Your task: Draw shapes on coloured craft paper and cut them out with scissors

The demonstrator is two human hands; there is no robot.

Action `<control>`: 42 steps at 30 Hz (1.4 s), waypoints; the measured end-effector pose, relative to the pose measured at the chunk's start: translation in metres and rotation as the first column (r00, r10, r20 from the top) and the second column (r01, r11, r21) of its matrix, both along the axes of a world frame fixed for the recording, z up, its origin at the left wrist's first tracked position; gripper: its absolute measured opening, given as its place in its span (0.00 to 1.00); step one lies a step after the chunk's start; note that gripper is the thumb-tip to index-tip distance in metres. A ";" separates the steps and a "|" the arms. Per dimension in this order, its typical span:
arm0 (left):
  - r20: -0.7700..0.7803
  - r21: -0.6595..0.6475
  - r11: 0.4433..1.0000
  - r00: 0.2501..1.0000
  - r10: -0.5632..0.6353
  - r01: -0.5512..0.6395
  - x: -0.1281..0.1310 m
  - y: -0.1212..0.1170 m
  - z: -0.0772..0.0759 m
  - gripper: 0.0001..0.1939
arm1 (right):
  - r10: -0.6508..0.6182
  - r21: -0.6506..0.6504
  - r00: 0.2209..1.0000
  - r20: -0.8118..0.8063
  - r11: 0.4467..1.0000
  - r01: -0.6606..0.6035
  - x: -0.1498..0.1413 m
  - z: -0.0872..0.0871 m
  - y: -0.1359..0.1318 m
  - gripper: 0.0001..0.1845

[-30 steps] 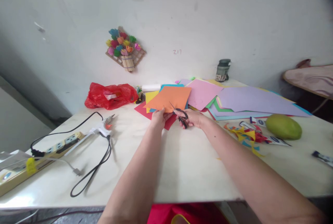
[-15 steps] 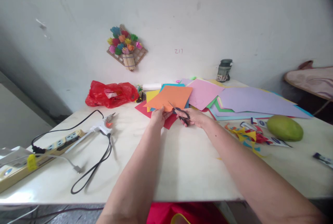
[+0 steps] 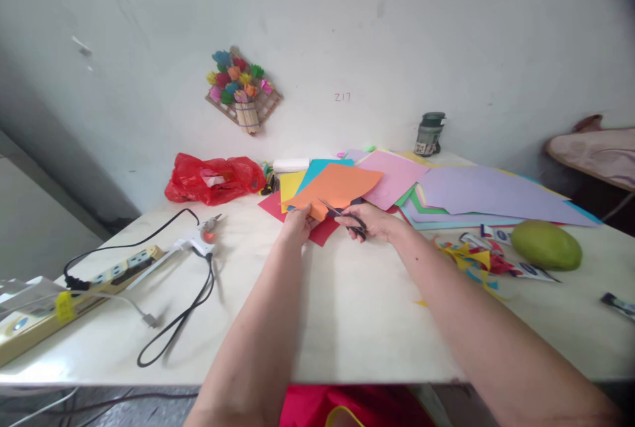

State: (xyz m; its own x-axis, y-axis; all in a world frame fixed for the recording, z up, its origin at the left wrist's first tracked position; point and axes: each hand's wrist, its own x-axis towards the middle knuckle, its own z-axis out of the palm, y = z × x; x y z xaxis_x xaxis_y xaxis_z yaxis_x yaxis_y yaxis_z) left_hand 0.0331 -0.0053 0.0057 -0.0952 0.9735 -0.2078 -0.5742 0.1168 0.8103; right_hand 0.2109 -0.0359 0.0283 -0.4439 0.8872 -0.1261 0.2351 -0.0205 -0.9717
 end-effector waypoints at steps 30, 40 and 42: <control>-0.148 0.056 0.997 0.988 -0.036 0.044 -0.005 -0.002 0.000 0.05 | 0.043 0.049 0.996 0.075 0.998 -0.047 0.000 0.007 -0.008 0.21; -0.208 0.075 0.976 0.961 -0.184 0.203 -0.006 -0.008 0.002 0.07 | 0.111 -0.152 0.993 -0.043 0.981 -0.116 0.013 -0.002 0.004 0.24; -0.202 0.065 0.979 0.963 -0.178 0.194 -0.005 -0.011 0.005 0.07 | 0.117 -0.160 0.992 -0.050 0.979 -0.124 0.014 -0.002 0.005 0.24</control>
